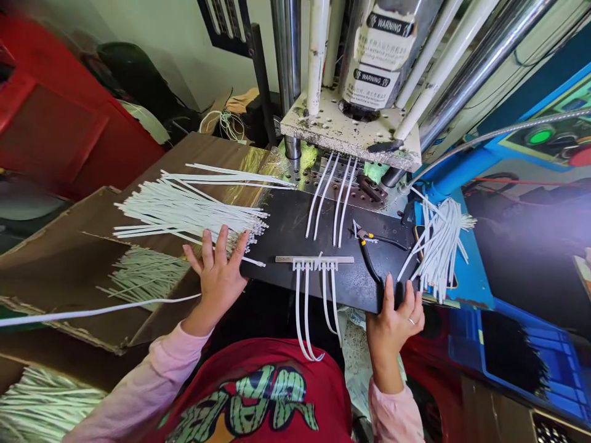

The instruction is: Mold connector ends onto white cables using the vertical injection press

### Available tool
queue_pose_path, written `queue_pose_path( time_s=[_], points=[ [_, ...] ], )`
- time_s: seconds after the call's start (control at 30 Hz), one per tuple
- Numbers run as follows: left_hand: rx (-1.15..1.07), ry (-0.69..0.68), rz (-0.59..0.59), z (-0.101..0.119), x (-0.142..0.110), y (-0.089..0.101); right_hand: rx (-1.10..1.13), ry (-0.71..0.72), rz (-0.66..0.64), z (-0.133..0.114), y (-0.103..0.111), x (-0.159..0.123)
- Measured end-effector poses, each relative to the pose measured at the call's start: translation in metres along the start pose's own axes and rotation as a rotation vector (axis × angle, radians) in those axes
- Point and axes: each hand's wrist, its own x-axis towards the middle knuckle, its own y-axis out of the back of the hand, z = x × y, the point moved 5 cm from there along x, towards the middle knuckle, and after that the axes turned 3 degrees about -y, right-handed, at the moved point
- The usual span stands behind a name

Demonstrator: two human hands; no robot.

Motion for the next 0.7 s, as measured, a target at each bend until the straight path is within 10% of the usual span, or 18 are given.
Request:
queue_pose_path(
  time_s=[0.3,0.43,0.7],
  points=[
    [-0.099,-0.171,-0.128,0.016,0.003,0.031,0.223,0.1,-0.35,-0.003,0.032,0.017],
    [-0.193,-0.292,-0.106,0.051,0.017,0.033,0.489,0.296,-0.44,-0.051,0.055,0.034],
    [-0.404,-0.403,-0.132,0.082,0.032,0.028,0.411,0.498,-0.223,-0.165,0.058,0.052]
  ],
)
